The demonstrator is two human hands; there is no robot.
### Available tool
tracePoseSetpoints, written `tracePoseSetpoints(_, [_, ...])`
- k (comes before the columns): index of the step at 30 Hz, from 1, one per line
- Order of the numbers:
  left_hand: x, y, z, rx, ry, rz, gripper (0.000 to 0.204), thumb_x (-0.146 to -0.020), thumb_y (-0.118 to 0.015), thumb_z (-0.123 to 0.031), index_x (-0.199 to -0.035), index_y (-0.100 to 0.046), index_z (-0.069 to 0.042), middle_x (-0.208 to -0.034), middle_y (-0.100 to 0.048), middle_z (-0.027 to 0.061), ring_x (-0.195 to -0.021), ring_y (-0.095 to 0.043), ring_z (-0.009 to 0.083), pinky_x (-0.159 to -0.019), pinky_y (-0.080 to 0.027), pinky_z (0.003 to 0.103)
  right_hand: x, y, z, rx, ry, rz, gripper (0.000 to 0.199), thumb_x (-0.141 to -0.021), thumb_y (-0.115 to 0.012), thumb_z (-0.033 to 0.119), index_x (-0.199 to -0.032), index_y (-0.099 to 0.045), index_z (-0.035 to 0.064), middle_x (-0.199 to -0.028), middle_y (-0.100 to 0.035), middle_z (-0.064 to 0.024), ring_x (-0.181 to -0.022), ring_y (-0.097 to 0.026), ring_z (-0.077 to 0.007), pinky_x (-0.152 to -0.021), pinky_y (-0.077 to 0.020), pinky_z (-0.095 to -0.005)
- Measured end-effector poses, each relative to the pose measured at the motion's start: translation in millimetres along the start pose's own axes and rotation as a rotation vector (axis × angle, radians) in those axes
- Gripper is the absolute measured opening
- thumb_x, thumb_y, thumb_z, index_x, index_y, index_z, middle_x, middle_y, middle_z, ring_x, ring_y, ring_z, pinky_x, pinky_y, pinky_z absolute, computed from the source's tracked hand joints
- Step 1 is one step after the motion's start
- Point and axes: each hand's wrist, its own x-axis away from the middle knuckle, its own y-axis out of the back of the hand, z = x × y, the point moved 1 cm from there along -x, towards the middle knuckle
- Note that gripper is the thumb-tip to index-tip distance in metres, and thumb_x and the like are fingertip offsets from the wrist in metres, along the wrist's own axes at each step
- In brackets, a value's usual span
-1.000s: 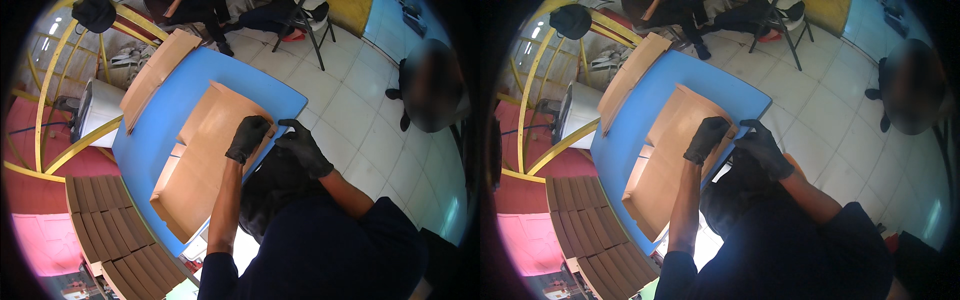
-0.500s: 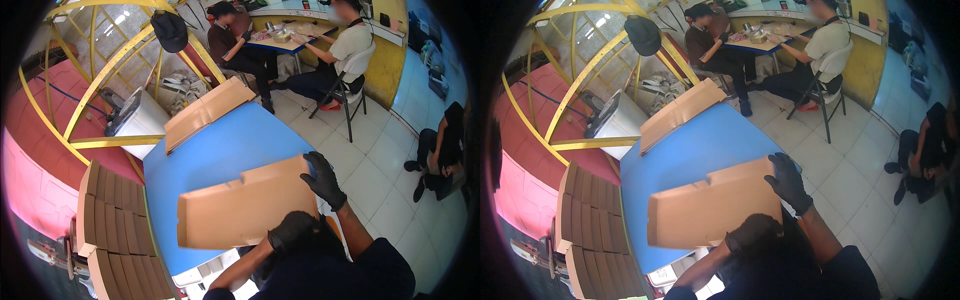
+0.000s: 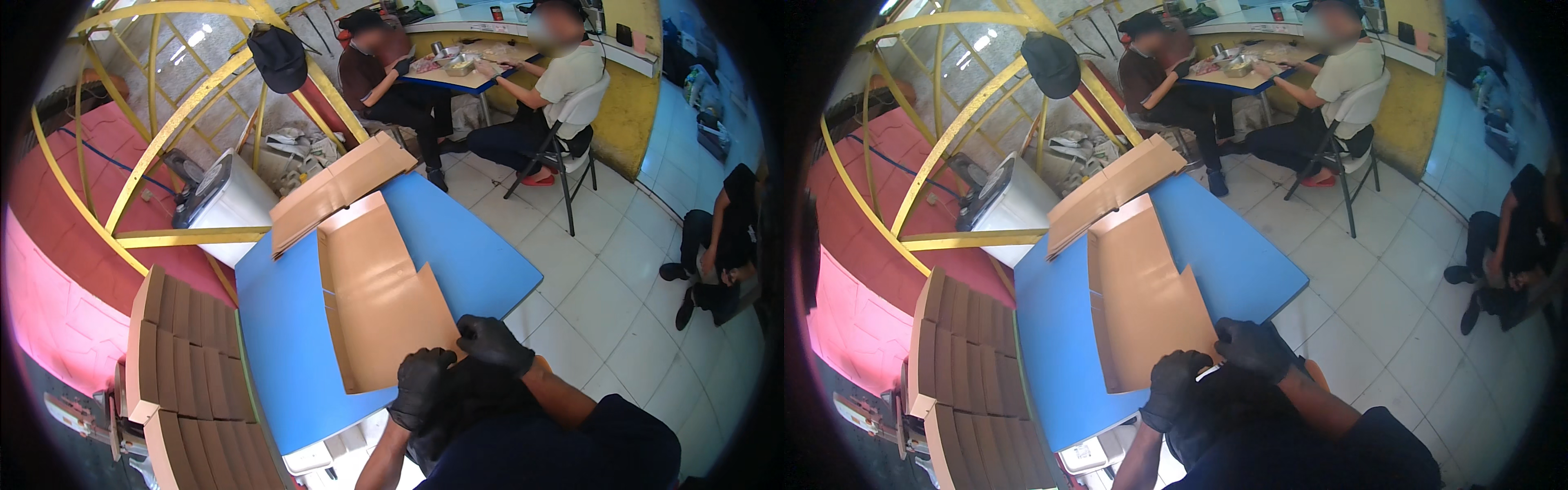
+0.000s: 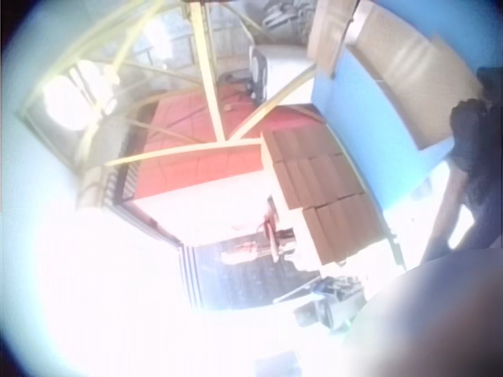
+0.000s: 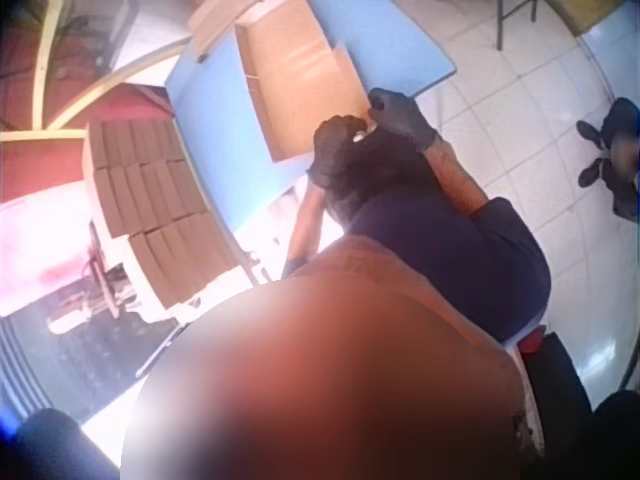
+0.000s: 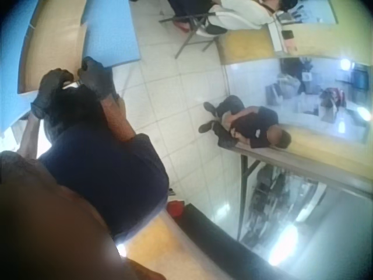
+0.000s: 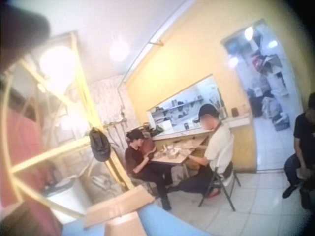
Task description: The person folds flat cardboard pieces into box shapes on a blue table. They repeatedly fold flaps, tuck tabs, and adjust edges to form rectangular boxes, then place finished units aside. The process is repeated for multiple identical cardboard pieces.
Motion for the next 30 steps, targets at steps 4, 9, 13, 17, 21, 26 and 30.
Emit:
tracePoseSetpoints(4, [10, -15, -3, -0.011, -0.038, -0.06, 0.013, -0.082, -0.07, -0.019, -0.086, -0.067, -0.007, -0.083, -0.066, 0.013, -0.077, -0.067, 0.0332, -0.069, -0.051, 0.045, 8, 1, 5, -0.078, -0.037, 0.01, 0.023, -0.086, -0.07, 0.02, -0.1, -0.07, 0.0019, -0.092, -0.071, -0.0194, -0.085, -0.07, -0.033, -0.079, -0.0533, -0.042])
tracePoseSetpoints(9, [25, -15, 1, 0.055, -0.055, -0.373, 0.009, -0.079, -0.072, -0.012, -0.085, -0.069, -0.006, -0.081, -0.068, 0.013, -0.073, -0.069, 0.0323, -0.066, -0.053, 0.043, 16, -1, -6, -0.278, -0.065, 0.008, 0.019, -0.088, -0.071, 0.011, -0.105, -0.073, 0.0026, -0.097, -0.072, -0.0165, -0.088, -0.071, -0.0318, -0.079, -0.0548, -0.0396])
tracePoseSetpoints(13, [21, -19, 4, 0.178, 0.174, -0.556, 0.007, -0.084, -0.073, -0.009, -0.081, -0.07, -0.002, -0.078, -0.072, 0.0138, -0.066, -0.071, 0.0315, -0.064, -0.055, 0.038, 21, -11, -15, -0.31, 0.188, 0.029, 0.02, -0.089, -0.072, 0.011, -0.106, -0.072, 0.0005, -0.098, -0.07, -0.0128, -0.088, -0.069, -0.0229, -0.078, -0.0543, -0.0343])
tracePoseSetpoints(17, [10, -18, 10, 0.266, 0.366, -0.394, 0.015, -0.087, -0.072, -0.013, -0.079, -0.069, -0.001, -0.074, -0.069, 0.016, -0.067, -0.069, 0.0336, -0.064, -0.053, 0.04, 22, -21, -6, -0.575, 0.217, 0.056, 0.035, -0.086, -0.077, 0.016, -0.114, -0.067, -0.0028, -0.088, -0.068, -0.0061, -0.077, -0.063, -0.0095, -0.071, -0.049, -0.0257])
tracePoseSetpoints(21, [5, -15, 16, 0.206, 0.398, -0.234, 0.018, -0.091, -0.069, -0.018, -0.083, -0.069, -0.002, -0.078, -0.068, 0.0179, -0.072, -0.069, 0.0359, -0.067, -0.052, 0.042, 22, -24, 3, -0.877, -0.109, 0.179, 0.037, -0.09, -0.072, 0.01, -0.123, -0.065, -0.0029, -0.115, -0.069, -0.0152, -0.098, -0.069, -0.0222, -0.087, -0.0557, -0.0345])
tracePoseSetpoints(26, [8, -18, 27, 0.181, 0.361, -0.116, 0.016, -0.094, -0.065, -0.016, -0.087, -0.066, -0.001, -0.081, -0.064, 0.0179, -0.078, -0.067, 0.0366, -0.07, -0.051, 0.043, 21, -32, 4, -0.902, -0.127, 0.159, 0.044, -0.088, -0.074, 0.011, -0.128, -0.061, -0.0017, -0.09, -0.064, -0.0029, -0.069, -0.054, -0.0067, -0.061, -0.0443, -0.0241])
tracePoseSetpoints(30, [11, -21, 35, 0.13, 0.269, -0.13, 0.017, -0.094, -0.066, -0.02, -0.091, -0.07, -0.004, -0.086, -0.07, 0.0196, -0.083, -0.069, 0.0395, -0.073, -0.053, 0.045, 18, -39, 0, -1.122, -0.265, 0.229, 0.045, -0.087, -0.075, 0.01, -0.128, -0.061, -0.0017, -0.09, -0.063, -0.0032, -0.068, -0.054, -0.0069, -0.058, -0.0431, -0.0232])
